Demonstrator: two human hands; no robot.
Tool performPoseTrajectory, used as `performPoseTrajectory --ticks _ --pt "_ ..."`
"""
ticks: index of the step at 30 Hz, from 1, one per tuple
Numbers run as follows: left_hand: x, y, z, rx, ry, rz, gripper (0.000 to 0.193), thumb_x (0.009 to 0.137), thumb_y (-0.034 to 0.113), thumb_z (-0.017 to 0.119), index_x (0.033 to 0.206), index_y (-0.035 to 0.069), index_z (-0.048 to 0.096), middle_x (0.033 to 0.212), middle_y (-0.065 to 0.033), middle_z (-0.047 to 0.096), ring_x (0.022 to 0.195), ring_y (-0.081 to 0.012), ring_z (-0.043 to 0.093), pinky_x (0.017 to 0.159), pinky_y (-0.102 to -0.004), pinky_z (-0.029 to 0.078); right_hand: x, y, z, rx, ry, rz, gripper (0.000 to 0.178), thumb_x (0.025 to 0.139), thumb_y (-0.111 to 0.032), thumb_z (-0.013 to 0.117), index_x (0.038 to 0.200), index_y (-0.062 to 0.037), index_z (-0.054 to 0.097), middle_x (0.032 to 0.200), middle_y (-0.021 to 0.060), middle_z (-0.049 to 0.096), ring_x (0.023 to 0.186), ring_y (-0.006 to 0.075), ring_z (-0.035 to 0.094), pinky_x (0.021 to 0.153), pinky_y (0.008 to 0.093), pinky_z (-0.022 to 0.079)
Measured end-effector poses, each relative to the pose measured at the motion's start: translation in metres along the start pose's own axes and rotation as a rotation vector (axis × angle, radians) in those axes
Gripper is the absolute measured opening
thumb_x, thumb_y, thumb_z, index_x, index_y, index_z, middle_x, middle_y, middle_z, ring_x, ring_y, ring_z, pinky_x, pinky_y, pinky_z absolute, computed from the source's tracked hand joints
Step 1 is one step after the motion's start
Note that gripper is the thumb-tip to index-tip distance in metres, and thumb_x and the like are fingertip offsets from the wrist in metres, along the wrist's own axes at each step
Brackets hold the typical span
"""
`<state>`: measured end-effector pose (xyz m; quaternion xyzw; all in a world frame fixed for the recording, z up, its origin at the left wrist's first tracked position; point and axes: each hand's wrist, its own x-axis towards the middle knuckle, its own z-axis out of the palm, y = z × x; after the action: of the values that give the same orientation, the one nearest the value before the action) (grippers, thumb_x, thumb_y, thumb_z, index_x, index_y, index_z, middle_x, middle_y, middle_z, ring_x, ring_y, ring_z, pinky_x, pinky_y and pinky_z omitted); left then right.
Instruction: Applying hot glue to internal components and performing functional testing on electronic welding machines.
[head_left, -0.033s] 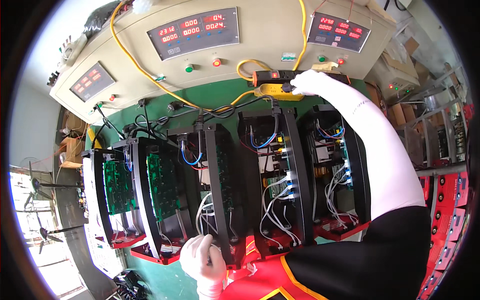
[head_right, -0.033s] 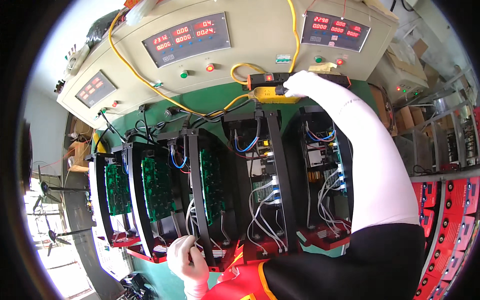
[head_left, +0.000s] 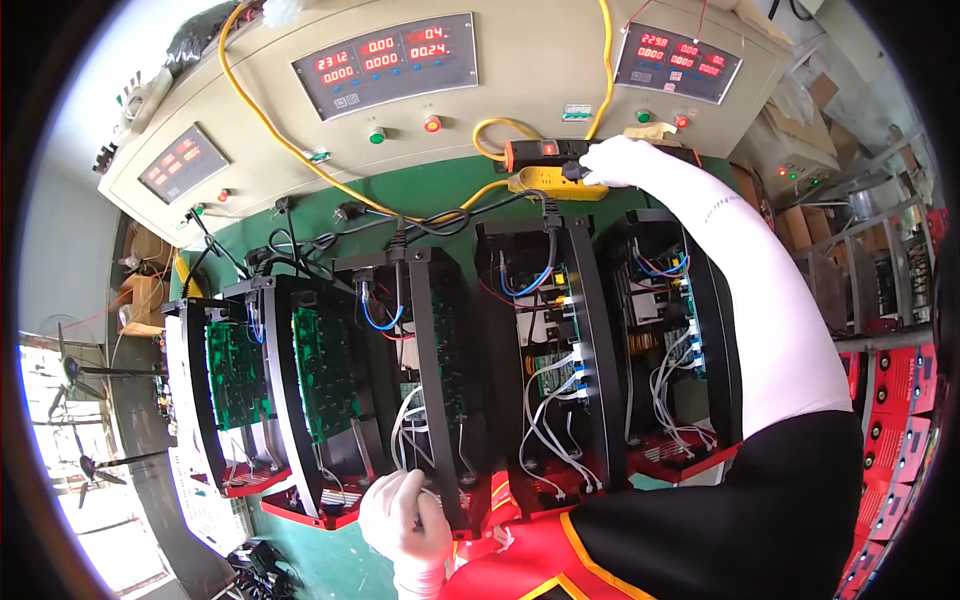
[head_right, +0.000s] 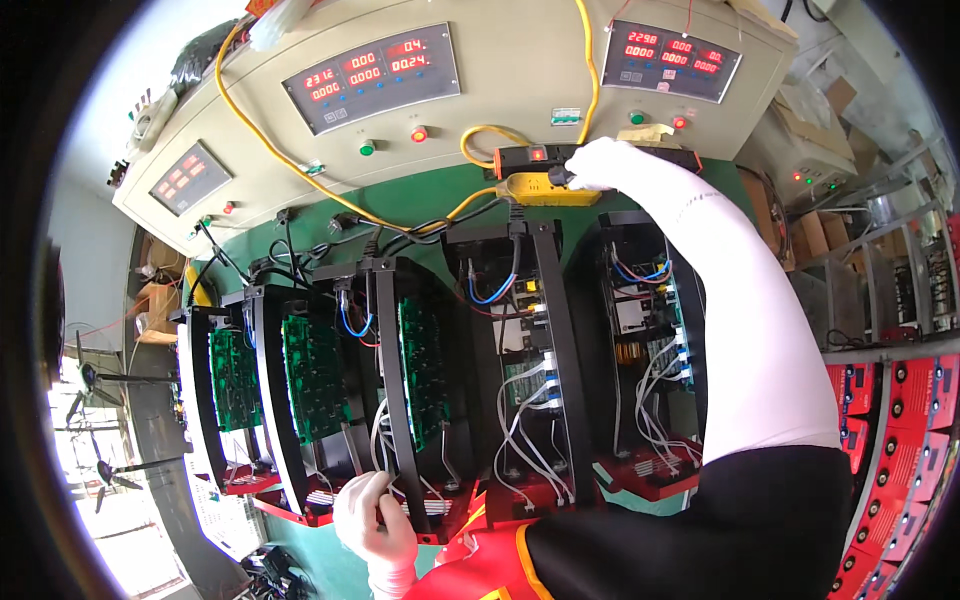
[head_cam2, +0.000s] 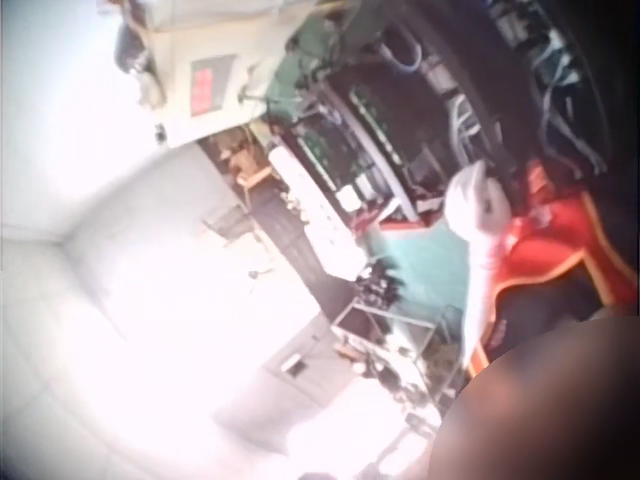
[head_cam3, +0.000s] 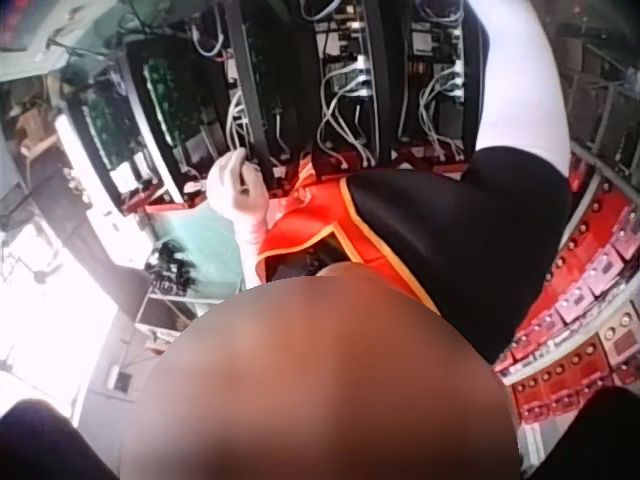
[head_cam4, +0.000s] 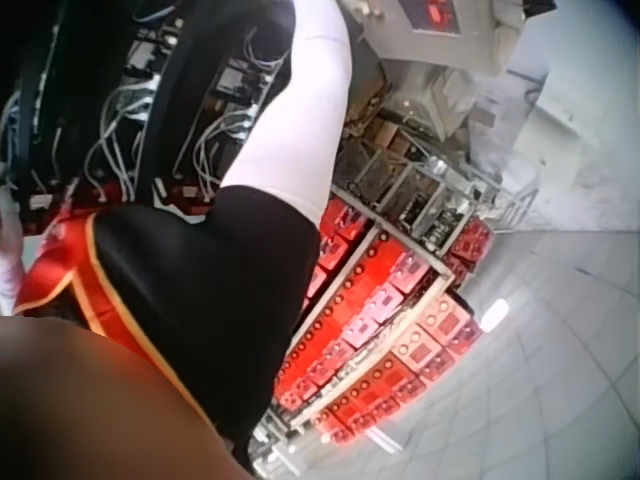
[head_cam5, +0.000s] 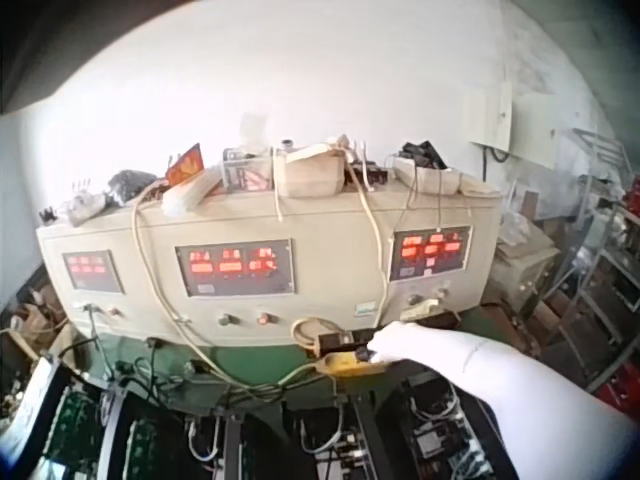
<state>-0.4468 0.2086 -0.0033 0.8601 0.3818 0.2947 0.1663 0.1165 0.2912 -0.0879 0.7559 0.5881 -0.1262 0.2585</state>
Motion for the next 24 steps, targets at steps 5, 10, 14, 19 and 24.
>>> performPoseTrajectory --ticks 5,10,14,19,24 --pt "-0.005 -0.002 0.001 0.062 0.012 -0.035 0.023 0.070 -0.006 0.055 0.089 0.000 0.066 0.080 -0.0122 0.065 0.075 -0.0316 0.064 0.074 -0.0395 0.051 0.006 -0.022 -0.019 0.250 0.220 0.028 0.045 0.094 -0.038 0.055 0.124 -0.0049 0.051 0.099 0.0206 0.065 0.096 0.0386 0.064 0.082 0.0486 0.051" --pt "-0.005 -0.001 0.001 0.077 0.009 -0.036 0.023 0.070 -0.006 0.055 0.090 0.000 0.066 0.082 -0.0123 0.065 0.077 -0.0318 0.064 0.076 -0.0397 0.051 -0.005 -0.019 -0.039 0.366 0.430 0.208 0.044 0.096 -0.035 0.052 0.128 -0.0065 0.046 0.101 0.0182 0.066 0.094 0.0365 0.067 0.081 0.0469 0.053" --pt "-0.006 0.001 0.001 0.061 -0.032 -0.056 0.024 0.076 -0.006 0.052 0.094 0.001 0.066 0.088 -0.0128 0.067 0.085 -0.0299 0.064 0.081 -0.0386 0.050 -0.002 -0.006 -0.030 0.248 0.569 0.169 0.037 0.096 -0.029 0.053 0.128 -0.0103 0.050 0.099 0.0161 0.066 0.094 0.0328 0.068 0.078 0.0467 0.054" --pt "-0.007 -0.001 0.000 0.069 -0.010 -0.062 0.023 0.070 -0.006 0.055 0.090 0.001 0.066 0.082 -0.0120 0.066 0.077 -0.0317 0.065 0.076 -0.0398 0.051 -0.006 -0.020 -0.027 -0.017 -0.167 0.019 0.019 0.088 -0.021 0.061 0.101 -0.0079 0.067 0.089 0.0113 0.068 0.082 0.0254 0.068 0.065 0.0443 0.053" --pt "-0.005 -0.002 0.001 0.079 -0.015 -0.032 0.023 0.070 -0.006 0.057 0.090 0.000 0.066 0.083 -0.0117 0.066 0.078 -0.0311 0.065 0.076 -0.0397 0.051 0.017 -0.001 -0.013 0.037 -0.134 0.019 0.019 0.086 -0.021 0.064 0.097 -0.0069 0.071 0.086 0.0087 0.070 0.083 0.0259 0.068 0.066 0.0455 0.053"
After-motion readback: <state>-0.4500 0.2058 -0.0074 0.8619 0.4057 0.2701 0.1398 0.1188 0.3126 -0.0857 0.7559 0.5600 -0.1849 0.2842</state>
